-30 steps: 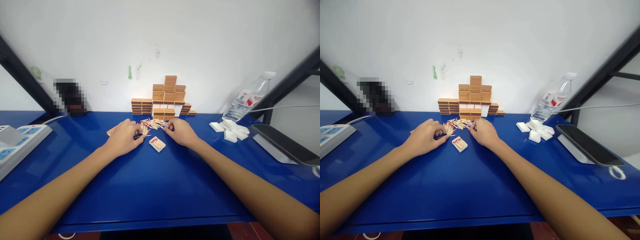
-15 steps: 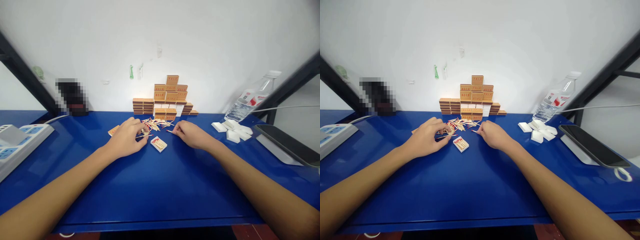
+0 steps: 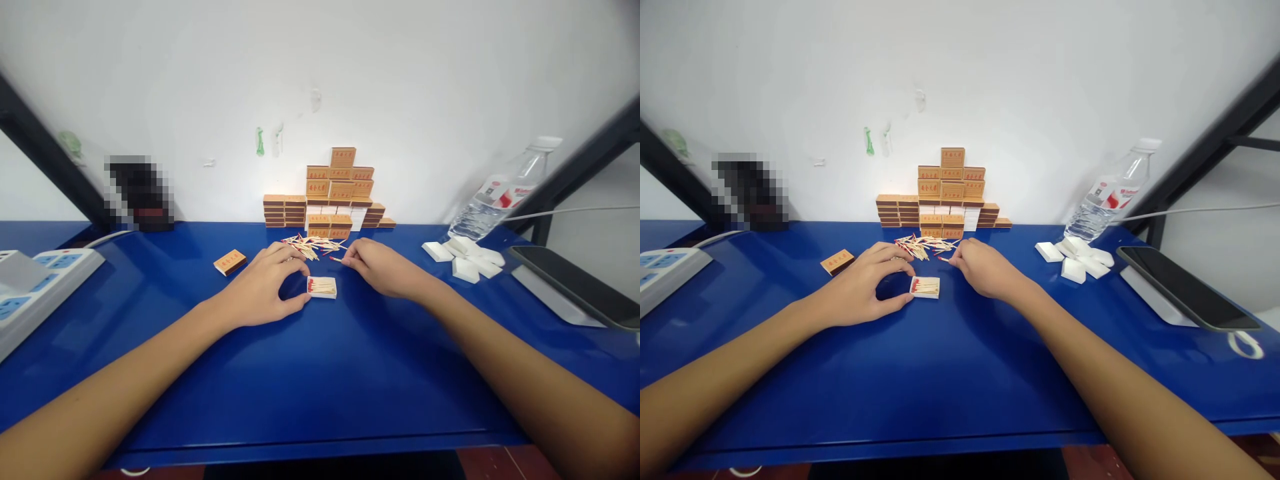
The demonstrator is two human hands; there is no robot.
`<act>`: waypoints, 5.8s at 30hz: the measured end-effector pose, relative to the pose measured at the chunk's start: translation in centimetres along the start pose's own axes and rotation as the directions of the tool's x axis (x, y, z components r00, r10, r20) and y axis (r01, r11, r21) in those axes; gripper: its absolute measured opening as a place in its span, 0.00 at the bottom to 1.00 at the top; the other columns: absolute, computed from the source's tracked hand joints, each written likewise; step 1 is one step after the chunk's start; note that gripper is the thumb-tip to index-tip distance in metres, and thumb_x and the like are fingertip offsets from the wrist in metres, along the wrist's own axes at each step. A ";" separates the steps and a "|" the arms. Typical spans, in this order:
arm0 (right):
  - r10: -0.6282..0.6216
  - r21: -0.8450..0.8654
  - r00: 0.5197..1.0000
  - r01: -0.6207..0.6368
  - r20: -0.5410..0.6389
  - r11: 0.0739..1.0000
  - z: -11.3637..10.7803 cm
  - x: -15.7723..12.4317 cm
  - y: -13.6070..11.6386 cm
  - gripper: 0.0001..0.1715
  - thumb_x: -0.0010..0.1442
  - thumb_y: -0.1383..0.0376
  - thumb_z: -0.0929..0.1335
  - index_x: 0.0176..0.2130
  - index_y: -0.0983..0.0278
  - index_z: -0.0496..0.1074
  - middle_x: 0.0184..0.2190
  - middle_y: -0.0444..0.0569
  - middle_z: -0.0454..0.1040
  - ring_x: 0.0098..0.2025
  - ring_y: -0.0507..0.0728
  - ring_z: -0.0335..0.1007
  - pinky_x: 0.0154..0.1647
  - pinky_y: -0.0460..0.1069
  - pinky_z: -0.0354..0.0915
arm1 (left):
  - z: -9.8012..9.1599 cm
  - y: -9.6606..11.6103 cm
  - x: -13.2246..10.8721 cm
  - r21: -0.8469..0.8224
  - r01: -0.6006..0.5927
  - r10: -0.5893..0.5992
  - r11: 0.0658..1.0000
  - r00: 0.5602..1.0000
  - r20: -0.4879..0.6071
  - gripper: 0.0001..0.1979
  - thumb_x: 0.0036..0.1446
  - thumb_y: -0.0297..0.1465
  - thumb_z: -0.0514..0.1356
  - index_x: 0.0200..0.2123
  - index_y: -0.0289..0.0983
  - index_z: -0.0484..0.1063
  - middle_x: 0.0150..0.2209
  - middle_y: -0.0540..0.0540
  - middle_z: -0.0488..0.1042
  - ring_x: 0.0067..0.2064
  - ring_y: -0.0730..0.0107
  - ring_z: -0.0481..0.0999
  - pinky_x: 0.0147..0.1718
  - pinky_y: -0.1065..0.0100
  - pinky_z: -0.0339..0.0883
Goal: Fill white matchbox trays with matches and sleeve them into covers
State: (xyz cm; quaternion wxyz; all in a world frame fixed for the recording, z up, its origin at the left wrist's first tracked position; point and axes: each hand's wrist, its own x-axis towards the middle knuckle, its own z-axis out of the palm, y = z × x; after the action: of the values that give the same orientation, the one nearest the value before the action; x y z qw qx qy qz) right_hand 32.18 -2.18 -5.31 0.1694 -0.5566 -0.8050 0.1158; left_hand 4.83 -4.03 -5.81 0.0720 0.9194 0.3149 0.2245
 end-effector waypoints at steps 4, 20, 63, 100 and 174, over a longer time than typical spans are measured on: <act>-0.130 0.099 0.991 0.125 0.040 0.987 -0.7 -0.9 -1.3 0.10 0.71 0.64 0.64 0.37 0.61 0.71 0.38 0.51 0.77 0.37 0.58 0.71 0.37 0.51 0.64 | 0.1 0.1 0.0 -0.003 0.006 -0.006 1.000 1.000 0.002 0.14 0.64 0.40 0.66 0.50 0.41 0.77 0.53 0.41 0.76 0.61 0.50 0.70 0.61 0.47 0.66; -0.251 0.159 0.968 0.250 -0.014 0.955 0.2 -0.8 -2.1 0.08 0.70 0.62 0.68 0.37 0.61 0.73 0.33 0.46 0.73 0.34 0.55 0.67 0.38 0.50 0.61 | 0.0 0.3 0.1 -0.038 -0.018 0.018 0.999 1.000 0.003 0.09 0.62 0.38 0.67 0.44 0.42 0.79 0.49 0.43 0.78 0.56 0.54 0.73 0.60 0.50 0.66; -0.183 -0.033 0.941 0.182 -0.285 0.983 2.2 3.5 2.4 0.07 0.65 0.62 0.73 0.42 0.63 0.77 0.39 0.53 0.76 0.43 0.63 0.70 0.50 0.57 0.65 | 0.3 1.1 0.0 -0.051 -0.078 0.078 0.996 0.997 -0.005 0.09 0.61 0.37 0.68 0.42 0.39 0.77 0.47 0.43 0.78 0.53 0.55 0.76 0.61 0.48 0.67; -0.419 0.221 0.906 0.420 -0.054 0.880 1.5 -1.5 -3.5 0.02 0.70 0.68 0.68 0.42 0.61 0.72 0.41 0.49 0.71 0.45 0.58 0.67 0.47 0.53 0.64 | 0.1 0.5 0.1 -0.016 -0.051 0.051 0.999 0.998 -0.026 0.08 0.63 0.37 0.66 0.41 0.39 0.76 0.46 0.42 0.78 0.51 0.54 0.76 0.56 0.49 0.70; -0.302 0.198 0.953 0.303 -0.038 0.932 -0.8 -0.8 -1.9 0.08 0.69 0.63 0.68 0.37 0.61 0.76 0.33 0.46 0.74 0.34 0.55 0.67 0.37 0.51 0.62 | 0.4 0.9 0.3 -0.007 0.003 -0.003 1.000 1.000 -0.020 0.12 0.62 0.40 0.69 0.43 0.39 0.79 0.44 0.44 0.77 0.50 0.55 0.73 0.57 0.51 0.65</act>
State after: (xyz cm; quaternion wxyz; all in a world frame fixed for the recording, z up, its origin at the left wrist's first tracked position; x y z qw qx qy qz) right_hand 31.14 -3.64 -3.99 0.2435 -0.4065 -0.8645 0.1675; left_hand 5.71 -4.57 -5.81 0.0723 0.9164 0.3161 0.2347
